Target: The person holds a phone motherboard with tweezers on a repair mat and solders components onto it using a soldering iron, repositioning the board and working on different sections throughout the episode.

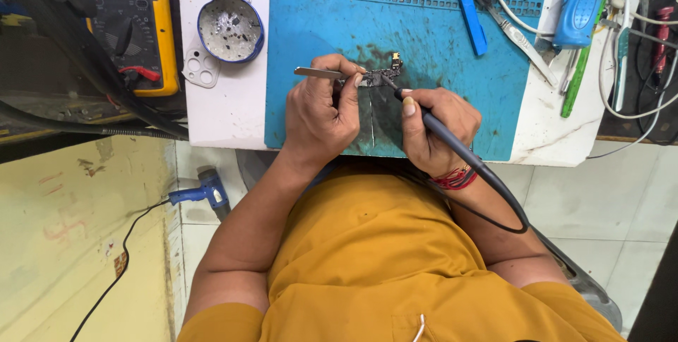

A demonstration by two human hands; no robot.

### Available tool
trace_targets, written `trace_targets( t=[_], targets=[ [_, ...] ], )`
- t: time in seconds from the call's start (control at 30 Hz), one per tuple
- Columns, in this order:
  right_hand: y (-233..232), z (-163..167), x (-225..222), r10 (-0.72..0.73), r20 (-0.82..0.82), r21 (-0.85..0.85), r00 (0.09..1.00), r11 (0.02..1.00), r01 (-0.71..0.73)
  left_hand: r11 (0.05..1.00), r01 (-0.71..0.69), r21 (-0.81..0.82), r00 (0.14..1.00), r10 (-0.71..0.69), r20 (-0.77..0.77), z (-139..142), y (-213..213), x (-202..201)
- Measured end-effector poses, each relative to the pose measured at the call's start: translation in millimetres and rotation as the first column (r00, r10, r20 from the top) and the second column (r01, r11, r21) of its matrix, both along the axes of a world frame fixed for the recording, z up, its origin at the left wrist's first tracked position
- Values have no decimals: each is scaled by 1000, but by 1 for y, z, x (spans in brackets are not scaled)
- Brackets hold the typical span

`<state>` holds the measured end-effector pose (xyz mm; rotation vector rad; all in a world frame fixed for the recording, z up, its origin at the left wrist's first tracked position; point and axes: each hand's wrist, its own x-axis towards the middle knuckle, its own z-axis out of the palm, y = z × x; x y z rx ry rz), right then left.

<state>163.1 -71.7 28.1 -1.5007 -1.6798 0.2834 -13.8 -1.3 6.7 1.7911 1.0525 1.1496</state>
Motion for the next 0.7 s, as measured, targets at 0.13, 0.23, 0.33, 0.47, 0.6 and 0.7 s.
trace_targets(
  t=[0.13, 0.23, 0.33, 0.47, 0.6, 0.7],
  targets=[
    [1, -1, 1, -4, 1, 10, 1000, 1000, 4, 1000, 0, -6, 1000, 0, -16, -1, 2, 1],
    [1, -1, 0, -11, 4, -3, 1000, 1000, 11, 999, -8, -39, 1000, 6, -28, 0, 1, 1],
    [0, 0, 1, -10, -1, -26, 1000, 1000, 10, 1000, -7, -25, 1000, 7, -20, 0, 0, 1],
    [1, 0, 0, -7, -15, -7, 1000, 1000, 7, 1000, -2, -26, 1000, 2, -20, -1, 1, 1],
    [1, 1, 1, 6, -7, -22, 1000, 1000, -6, 1000, 1, -29, 1000, -1, -7, -2, 0, 2],
    [2, 3, 1, 2, -6, -22, 1000, 1000, -2, 1000, -2, -23, 1000, 2, -16, -1, 1, 2]
  ],
)
